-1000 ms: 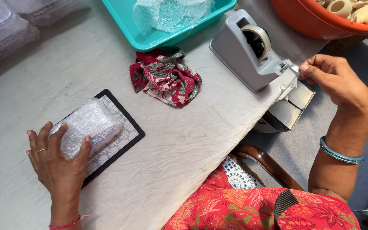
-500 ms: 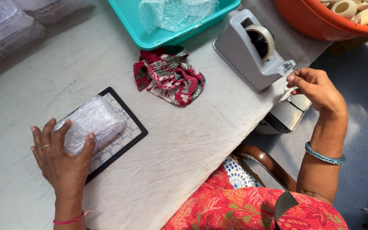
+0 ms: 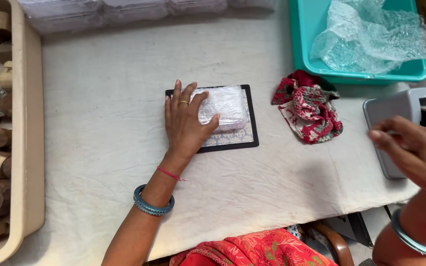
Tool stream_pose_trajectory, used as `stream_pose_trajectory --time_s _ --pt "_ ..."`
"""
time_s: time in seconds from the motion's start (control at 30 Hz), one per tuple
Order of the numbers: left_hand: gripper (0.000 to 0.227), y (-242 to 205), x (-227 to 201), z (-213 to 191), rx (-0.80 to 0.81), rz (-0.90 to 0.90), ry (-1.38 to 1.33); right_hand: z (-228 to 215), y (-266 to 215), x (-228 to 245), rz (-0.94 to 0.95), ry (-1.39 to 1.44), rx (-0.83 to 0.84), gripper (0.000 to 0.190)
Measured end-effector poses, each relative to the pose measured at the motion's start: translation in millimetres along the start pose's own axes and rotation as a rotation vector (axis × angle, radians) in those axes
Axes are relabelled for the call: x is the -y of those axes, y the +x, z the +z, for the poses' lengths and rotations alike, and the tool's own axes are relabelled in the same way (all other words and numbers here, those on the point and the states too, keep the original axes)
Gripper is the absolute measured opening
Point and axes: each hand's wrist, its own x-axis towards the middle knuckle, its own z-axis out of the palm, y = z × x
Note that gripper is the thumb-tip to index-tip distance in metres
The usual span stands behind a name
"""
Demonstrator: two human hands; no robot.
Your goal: The person cleans a clear plastic container with a cloth, places a wooden stamp inside, and closes the lid. They then wrap the container in bubble wrap and secure it with tape.
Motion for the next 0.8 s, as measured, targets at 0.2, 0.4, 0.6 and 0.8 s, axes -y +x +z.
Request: stream_pose_trajectory --time_s 0.2,0.4,0.6,0.8 --pt "0.058 0 -3 -1 0.007 -0.026 -0.006 77 64 217 -0.753 0.207 0.449 0.026" --pt "0.062 1 -4 -1 0.051 -0.039 -0.048 145 111 265 -0.630 0.082 0.528 0.033" --pt "0.062 1 1 8 0.047 -0.037 -0.054 173 127 261 -0.613 0.054 0.542 0.035" --pt "0.063 3 2 10 0.060 -0.036 -0.047 184 135 266 -0.574 -0.156 0.473 0.034"
